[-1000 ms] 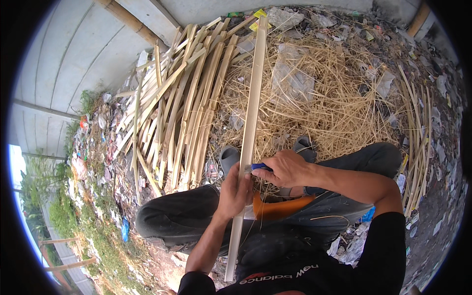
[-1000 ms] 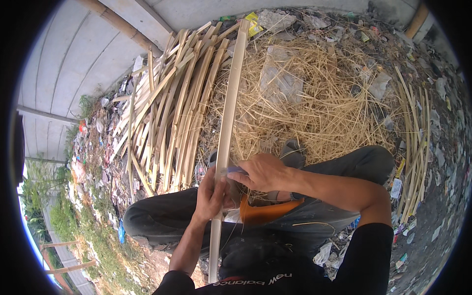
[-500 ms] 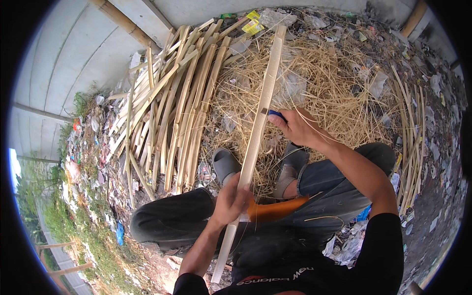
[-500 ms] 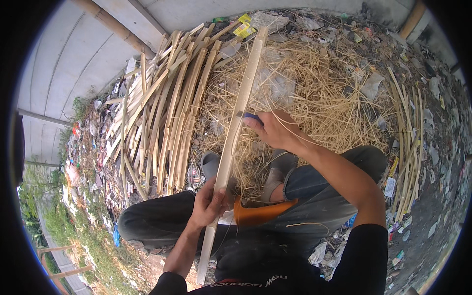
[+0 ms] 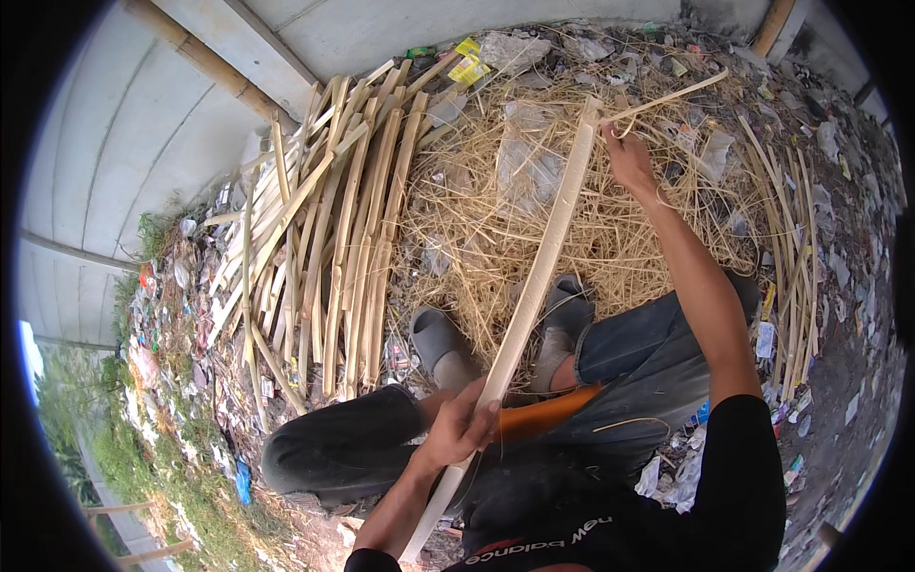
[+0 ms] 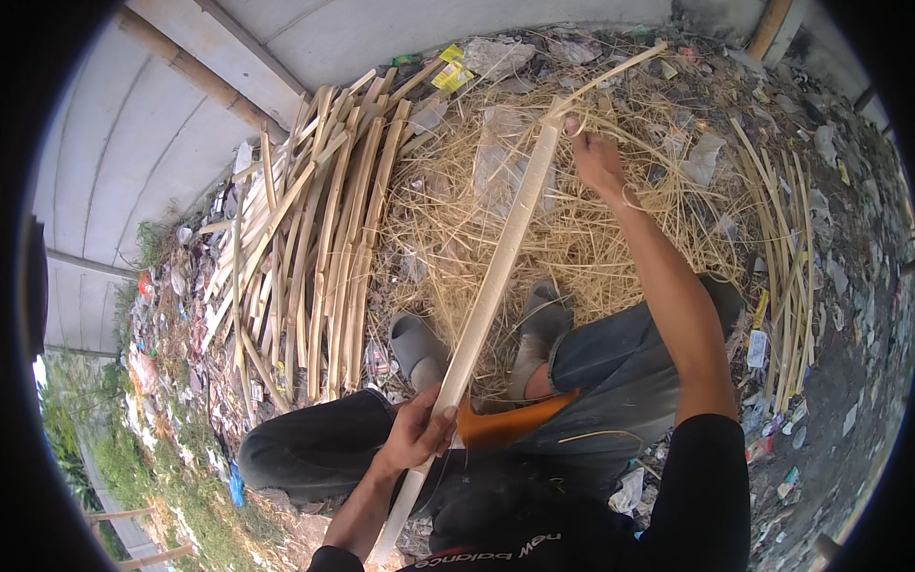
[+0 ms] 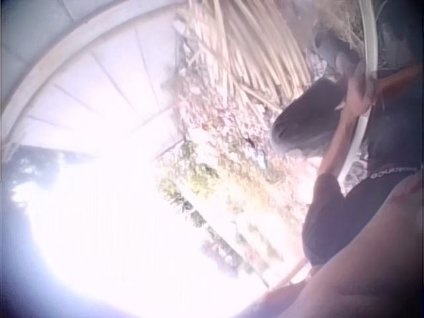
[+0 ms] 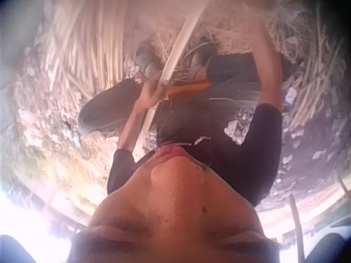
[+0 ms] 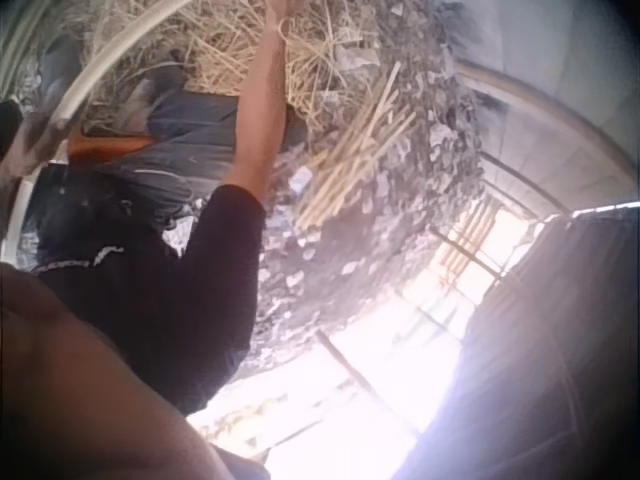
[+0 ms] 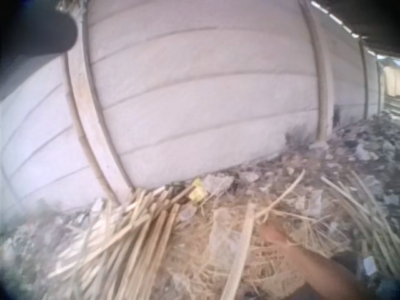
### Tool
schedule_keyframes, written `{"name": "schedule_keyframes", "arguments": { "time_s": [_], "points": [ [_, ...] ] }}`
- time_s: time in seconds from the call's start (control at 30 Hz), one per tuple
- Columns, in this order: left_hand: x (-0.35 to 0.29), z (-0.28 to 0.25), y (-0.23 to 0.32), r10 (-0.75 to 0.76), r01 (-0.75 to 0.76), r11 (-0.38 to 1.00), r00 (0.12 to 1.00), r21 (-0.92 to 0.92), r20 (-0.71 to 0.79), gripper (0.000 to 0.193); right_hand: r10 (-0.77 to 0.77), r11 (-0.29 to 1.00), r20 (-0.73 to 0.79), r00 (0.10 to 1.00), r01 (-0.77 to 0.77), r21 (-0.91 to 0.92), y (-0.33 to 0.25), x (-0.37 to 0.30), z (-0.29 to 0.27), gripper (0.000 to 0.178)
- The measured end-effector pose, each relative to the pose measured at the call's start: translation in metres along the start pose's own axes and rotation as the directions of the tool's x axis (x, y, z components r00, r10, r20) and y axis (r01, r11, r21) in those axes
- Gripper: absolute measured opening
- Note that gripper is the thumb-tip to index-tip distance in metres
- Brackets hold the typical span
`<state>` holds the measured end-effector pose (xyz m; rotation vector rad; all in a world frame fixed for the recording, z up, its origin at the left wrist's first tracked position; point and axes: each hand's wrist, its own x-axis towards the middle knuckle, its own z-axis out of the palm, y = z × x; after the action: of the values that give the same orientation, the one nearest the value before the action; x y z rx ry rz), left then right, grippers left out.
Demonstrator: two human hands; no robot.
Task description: The person sits on the ground and uses a knife to split long bamboo poles into thin strips. They hold the bamboo with one hand and use the knife to shave and separate the material, creating a pile of processed strips.
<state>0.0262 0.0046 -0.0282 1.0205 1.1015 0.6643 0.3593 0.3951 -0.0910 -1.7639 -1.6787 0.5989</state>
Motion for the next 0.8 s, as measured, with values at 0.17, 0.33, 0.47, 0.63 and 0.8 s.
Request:
{"name": "schedule_keyframes", "arguments": {
  "time_s": [0.17, 0.33, 0.47, 0.63, 0.8],
  "points": [
    [0.001, 0.008, -0.004, 0.01, -0.012, 1.0, 0.979, 0.01, 0.201, 0.041, 0.458, 0.739, -0.123, 0.88, -0.3, 0.603, 0.092, 0.046, -0.044, 0.063],
    [0.011, -0.005, -0.004, 0.088, -0.088, 0.996, 0.996, -0.02, 0.001, 0.048, 0.457, 0.498, 0.18, 0.871, -0.418, 0.76, 0.033, 0.01, -0.024, 0.056],
    [0.013, -0.008, 0.008, 0.154, -0.153, 0.988, 0.971, 0.018, -0.184, 0.051, 0.135, 0.542, 0.329, 0.935, -0.348, 0.765, -0.02, -0.027, 0.006, 0.053],
    [0.015, -0.015, 0.005, 0.118, -0.121, 0.993, 0.96, 0.004, -0.256, 0.053, -0.337, 0.527, 0.505, 0.795, -0.285, 0.801, -0.098, -0.102, 0.027, 0.051],
    [0.019, -0.009, 0.005, 0.068, -0.077, 0.996, 0.973, -0.034, -0.219, 0.059, -0.368, 0.61, 0.574, 0.731, -0.276, 0.743, -0.115, -0.15, 0.046, 0.023]
  ]
}}
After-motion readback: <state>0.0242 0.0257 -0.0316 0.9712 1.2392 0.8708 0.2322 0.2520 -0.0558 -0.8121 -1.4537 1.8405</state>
